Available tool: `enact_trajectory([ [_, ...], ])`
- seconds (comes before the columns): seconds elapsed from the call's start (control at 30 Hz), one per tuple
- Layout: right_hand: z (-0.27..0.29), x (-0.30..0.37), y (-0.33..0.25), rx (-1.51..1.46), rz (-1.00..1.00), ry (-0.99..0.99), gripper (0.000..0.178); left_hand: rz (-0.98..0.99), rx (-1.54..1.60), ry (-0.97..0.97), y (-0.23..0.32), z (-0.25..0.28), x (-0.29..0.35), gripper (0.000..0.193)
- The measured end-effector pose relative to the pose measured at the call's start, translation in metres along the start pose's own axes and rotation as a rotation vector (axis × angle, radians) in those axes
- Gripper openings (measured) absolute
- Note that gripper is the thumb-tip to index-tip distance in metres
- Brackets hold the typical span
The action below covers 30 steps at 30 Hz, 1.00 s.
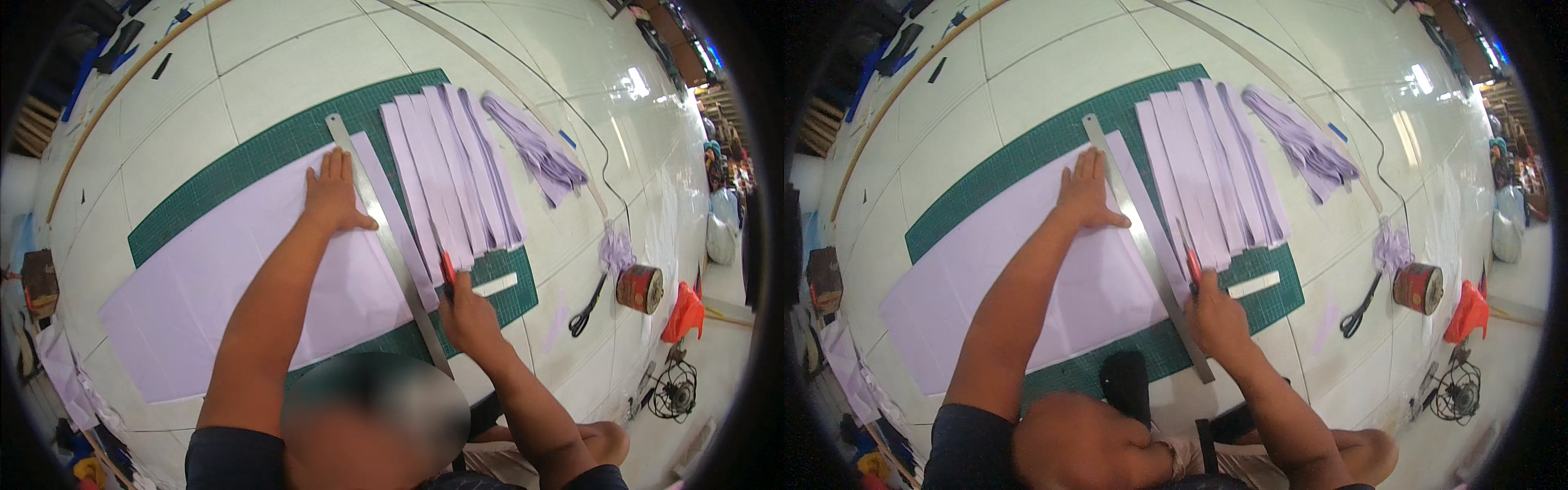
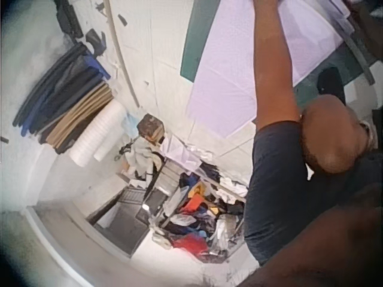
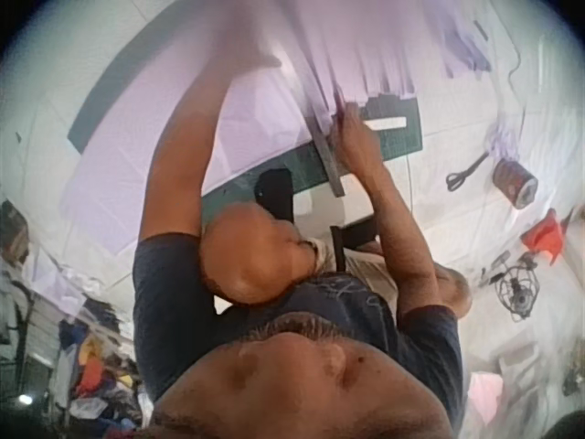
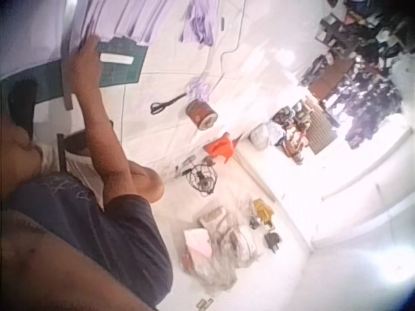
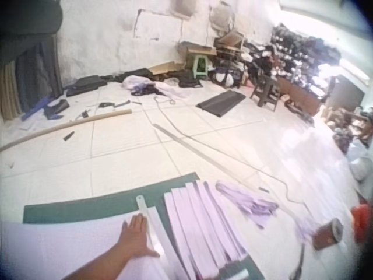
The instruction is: The person cuts strips of purple fabric from a large sheet on the floor using a utility knife and a metal ruler. They align the ruler with a template to guide the knife and then use scissors to trim the edges of the cut strips.
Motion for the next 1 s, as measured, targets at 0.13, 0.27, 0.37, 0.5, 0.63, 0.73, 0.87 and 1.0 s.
enact_trajectory([
  [0.13, -0.008, -0.112, -0.033, 0.06, 0.066, 0.092, 0.031, -0.035, 0.041, 0.025, 0.015, 0.003, -0.003, 0.146],
  [0.27, -0.025, -0.18, -0.083, 0.007, 0.022, 0.017, 0.029, 0.003, 0.013, -0.005, 0.007, 0.003, -0.001, 0.137],
  [0.37, -0.032, -0.196, -0.108, -0.009, -0.008, -0.021, 0.03, -0.01, -0.012, 0.092, -0.006, -0.007, -0.003, 0.128],
  [0.5, -0.036, -0.206, -0.098, -0.047, -0.046, -0.015, 0.032, -0.04, 0.048, 0.072, 0.001, -0.005, -0.001, 0.126],
  [0.63, -0.036, -0.204, -0.095, -0.018, -0.08, -0.022, 0.033, -0.032, 0.057, 0.02, 0.001, -0.007, -0.003, 0.127],
  [0.73, -0.034, -0.202, -0.108, -0.003, -0.002, -0.009, 0.031, -0.026, -0.023, 0.14, -0.012, -0.013, -0.007, 0.128],
  [0.87, -0.026, -0.206, -0.099, 0.037, -0.012, -0.023, 0.028, -0.017, 0.026, 0.033, 0.003, -0.005, -0.003, 0.133],
  [1.0, -0.016, -0.208, -0.11, 0.053, 0.021, -0.031, 0.026, -0.014, 0.004, 0.005, 0.004, 0.0, 0.0, 0.143],
])
Point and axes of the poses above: each hand's wrist, its own x-axis away from the middle knuckle, its own z-axis out of the back of the hand, y = z × x, the point moved 10 cm from there along -x, towards the middle knuckle, and after that the axes turned 3 degrees about x, right-handed, at the moved point
